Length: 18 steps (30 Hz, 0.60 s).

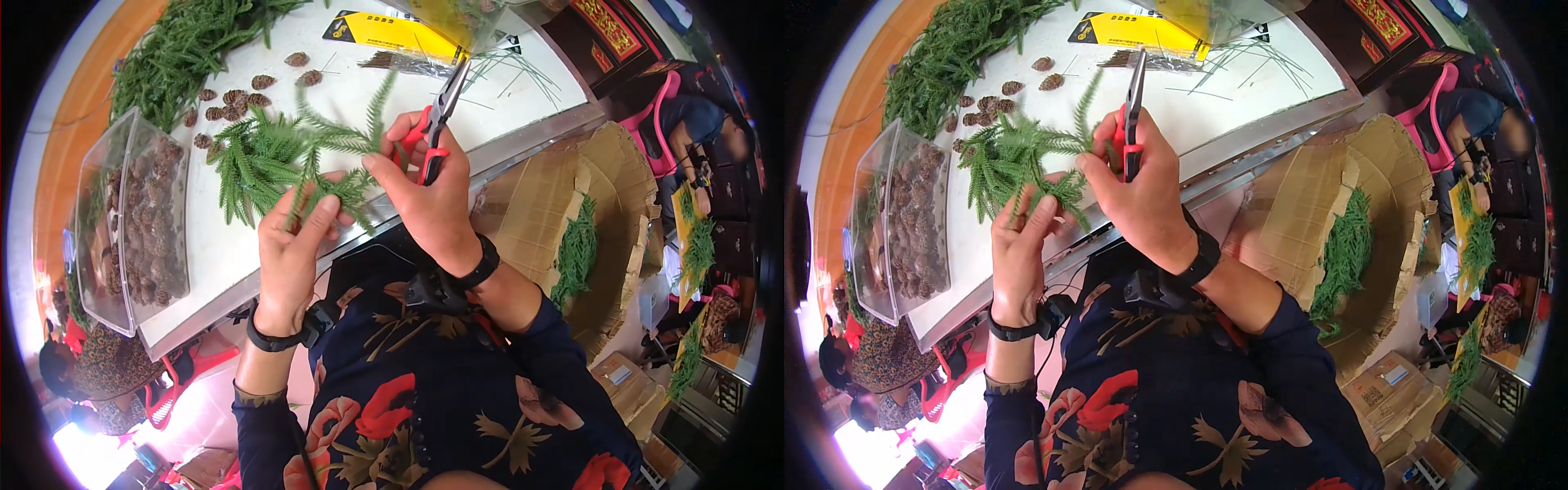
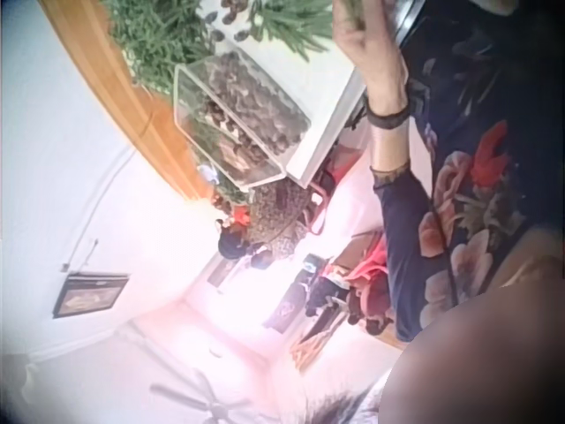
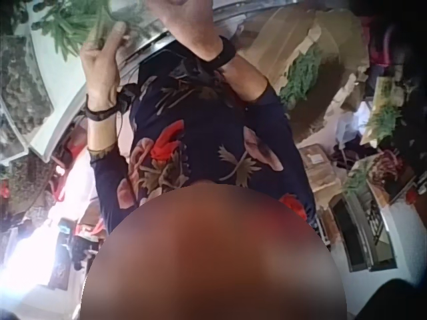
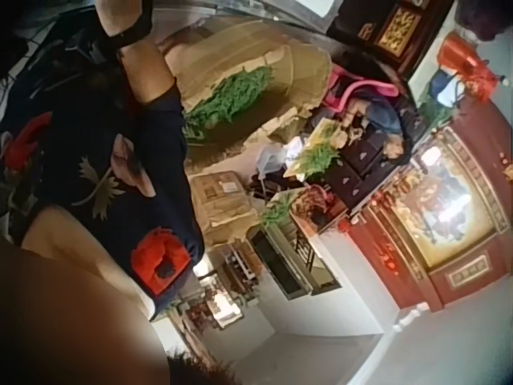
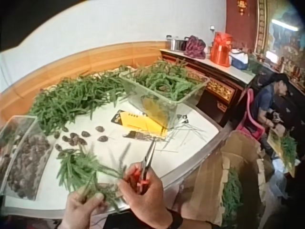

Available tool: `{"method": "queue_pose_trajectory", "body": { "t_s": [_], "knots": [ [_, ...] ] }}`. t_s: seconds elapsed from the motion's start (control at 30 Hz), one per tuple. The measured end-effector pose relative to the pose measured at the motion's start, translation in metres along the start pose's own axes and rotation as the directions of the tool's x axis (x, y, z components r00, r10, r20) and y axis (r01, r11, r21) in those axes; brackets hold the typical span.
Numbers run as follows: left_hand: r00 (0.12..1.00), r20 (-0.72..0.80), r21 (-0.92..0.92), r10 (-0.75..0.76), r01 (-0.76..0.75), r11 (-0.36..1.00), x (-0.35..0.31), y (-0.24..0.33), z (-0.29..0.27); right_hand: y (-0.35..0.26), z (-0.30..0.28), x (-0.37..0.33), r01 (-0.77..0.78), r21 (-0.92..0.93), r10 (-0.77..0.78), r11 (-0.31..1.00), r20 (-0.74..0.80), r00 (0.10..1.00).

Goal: Preparing decorative evergreen sprigs and pinecones for floral arrangements.

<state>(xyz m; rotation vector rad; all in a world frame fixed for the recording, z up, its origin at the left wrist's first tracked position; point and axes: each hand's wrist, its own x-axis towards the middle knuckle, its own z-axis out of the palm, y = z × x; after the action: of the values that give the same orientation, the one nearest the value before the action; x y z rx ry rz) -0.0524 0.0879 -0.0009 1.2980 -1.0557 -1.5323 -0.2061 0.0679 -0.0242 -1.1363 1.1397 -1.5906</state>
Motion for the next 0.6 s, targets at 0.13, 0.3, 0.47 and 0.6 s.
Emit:
{"method": "queue_pose_trajectory", "body": {
  "t_s": [0.13, 0.3, 0.47, 0.6],
  "knots": [
    [0.982, -0.087, -0.074, 0.167, -0.173, 0.982, 0.008, -0.007, -0.01, 0.0, -0.009, -0.009, -0.11, -0.026, 0.112, 0.994, 0.104, 0.988],
    [0.979, -0.087, -0.009, 0.184, -0.185, 0.983, 0.011, -0.004, -0.027, -0.007, -0.025, -0.001, -0.111, -0.055, 0.118, 0.992, 0.147, 0.982],
    [0.98, -0.044, 0.14, 0.194, -0.186, 0.973, 0.009, 0.008, -0.032, -0.021, -0.028, 0.022, 0.015, -0.134, 0.01, 0.991, 0.188, 0.982],
    [0.981, 0.001, 0.185, 0.196, -0.193, 0.963, 0.009, 0.016, -0.026, -0.016, -0.017, 0.017, 0.021, -0.212, 0.055, 0.977, 0.345, 0.937]
  ]
}}
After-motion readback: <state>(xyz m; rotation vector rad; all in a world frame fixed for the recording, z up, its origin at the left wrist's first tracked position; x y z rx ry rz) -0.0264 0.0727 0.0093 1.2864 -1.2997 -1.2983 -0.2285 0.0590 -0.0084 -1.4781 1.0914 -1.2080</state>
